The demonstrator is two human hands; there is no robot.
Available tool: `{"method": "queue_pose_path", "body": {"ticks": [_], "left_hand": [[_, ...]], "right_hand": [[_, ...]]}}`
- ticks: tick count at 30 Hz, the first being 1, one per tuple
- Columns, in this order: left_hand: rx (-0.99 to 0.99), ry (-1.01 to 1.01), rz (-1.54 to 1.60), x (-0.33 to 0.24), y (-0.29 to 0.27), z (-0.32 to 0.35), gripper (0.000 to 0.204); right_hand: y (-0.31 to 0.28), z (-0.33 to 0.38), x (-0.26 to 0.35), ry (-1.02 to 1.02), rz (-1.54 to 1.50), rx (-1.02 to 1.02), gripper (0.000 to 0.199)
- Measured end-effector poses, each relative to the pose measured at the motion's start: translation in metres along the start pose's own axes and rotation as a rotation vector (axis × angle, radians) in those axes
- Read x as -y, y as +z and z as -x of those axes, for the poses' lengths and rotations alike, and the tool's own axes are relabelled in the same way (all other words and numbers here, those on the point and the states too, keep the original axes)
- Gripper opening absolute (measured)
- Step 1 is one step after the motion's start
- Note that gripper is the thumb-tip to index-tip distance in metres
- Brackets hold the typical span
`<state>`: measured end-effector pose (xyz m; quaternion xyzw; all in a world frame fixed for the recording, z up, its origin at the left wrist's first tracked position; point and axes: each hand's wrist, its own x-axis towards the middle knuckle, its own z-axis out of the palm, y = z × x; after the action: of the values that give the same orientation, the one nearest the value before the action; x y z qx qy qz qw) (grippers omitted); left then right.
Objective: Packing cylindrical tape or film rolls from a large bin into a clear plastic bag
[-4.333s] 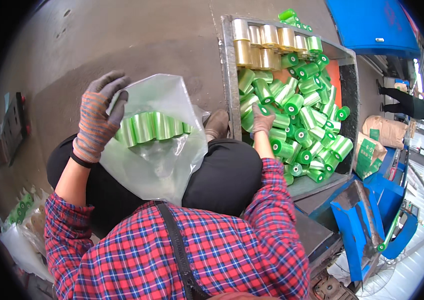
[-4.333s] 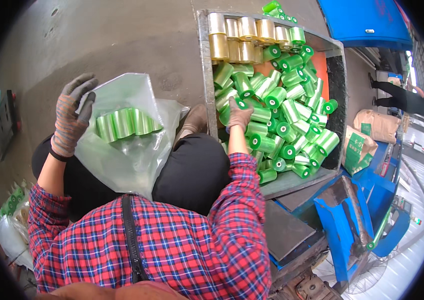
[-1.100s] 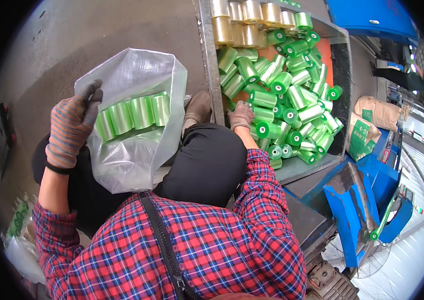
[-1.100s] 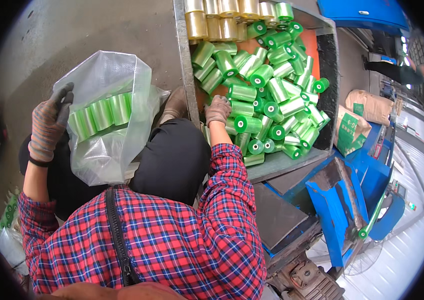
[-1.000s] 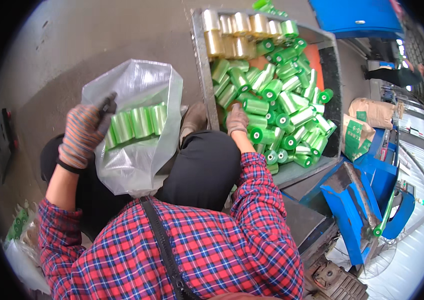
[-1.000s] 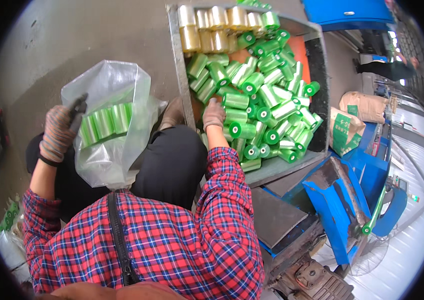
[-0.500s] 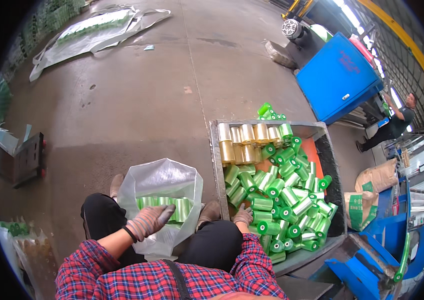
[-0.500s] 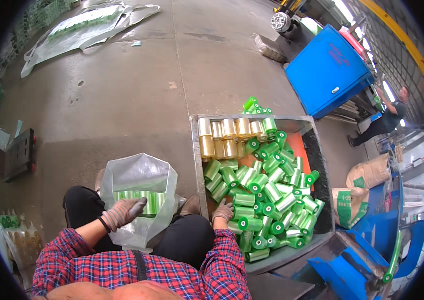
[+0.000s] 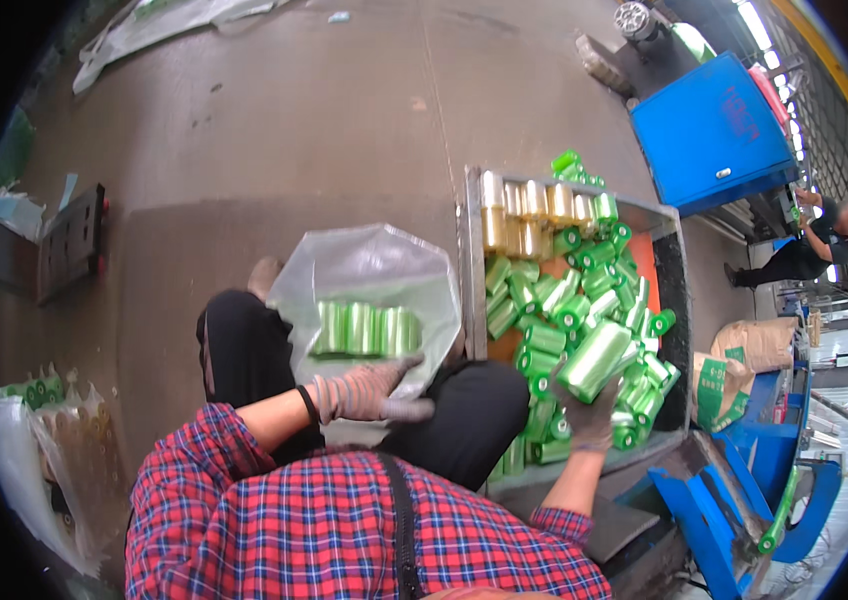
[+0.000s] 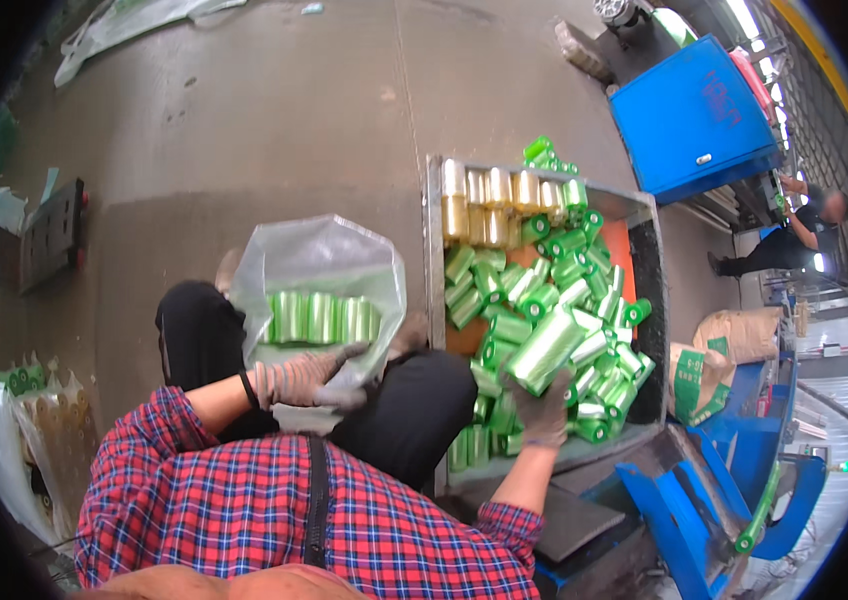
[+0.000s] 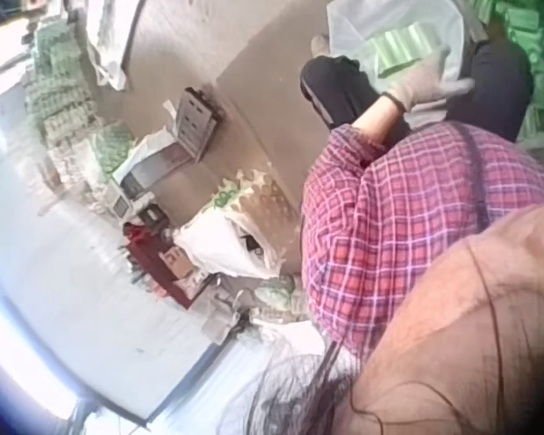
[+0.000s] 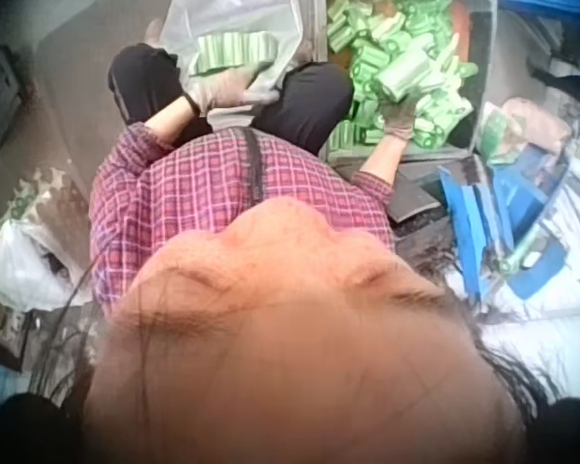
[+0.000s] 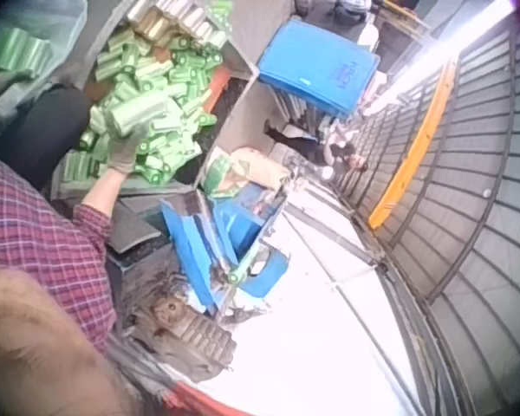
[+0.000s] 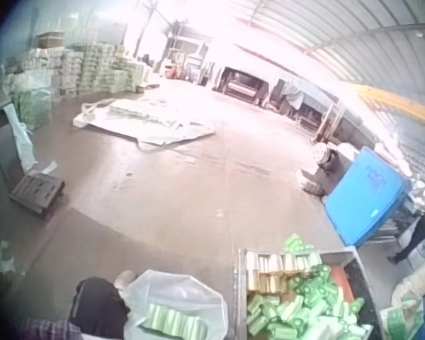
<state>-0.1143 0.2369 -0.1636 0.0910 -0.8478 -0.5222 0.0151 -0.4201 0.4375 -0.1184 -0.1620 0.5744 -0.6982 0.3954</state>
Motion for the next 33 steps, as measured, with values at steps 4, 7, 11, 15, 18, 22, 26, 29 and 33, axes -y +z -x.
{"method": "queue_pose_path", "body": {"ticks": [4,7,11,15,18,22,26,29,33], "left_hand": [[0.35,-0.379,-0.559,-0.009,0.009,0.03,0.056],[0.448,-0.257,-0.584,-0.002,0.024,0.032,0.018],[0.553,-0.264,-0.531,-0.016,0.02,0.018,0.019],[0.525,-0.28,-0.352,0.004,0.028,0.027,0.021],[0.506,-0.244,-0.328,-0.001,0.017,0.027,0.021],[0.53,-0.238,-0.327,0.001,0.006,0.022,0.028],[0.41,-0.269,-0.216,0.009,-0.005,0.03,0.04],[-0.03,-0.429,-0.937,0.042,-0.022,0.061,0.062],[0.175,-0.513,-1.27,0.026,-0.124,0.103,0.072]], "right_hand": [[0.112,-0.007,0.042,0.032,-0.037,0.079,0.065],[0.198,-0.014,-0.01,0.368,0.065,0.189,0.045],[0.267,-0.053,-0.168,0.534,1.144,0.37,0.09],[0.24,-0.077,-0.256,0.559,1.51,0.121,0.096],[0.186,-0.1,-0.246,0.58,1.614,-0.121,0.09],[0.183,-0.103,-0.227,0.559,1.708,-0.126,0.083],[0.18,-0.109,-0.225,0.544,1.685,-0.056,0.084],[0.201,-0.092,-0.168,0.519,1.862,0.333,0.084],[0.173,-0.072,-0.067,-0.008,2.145,0.985,0.076]]}}
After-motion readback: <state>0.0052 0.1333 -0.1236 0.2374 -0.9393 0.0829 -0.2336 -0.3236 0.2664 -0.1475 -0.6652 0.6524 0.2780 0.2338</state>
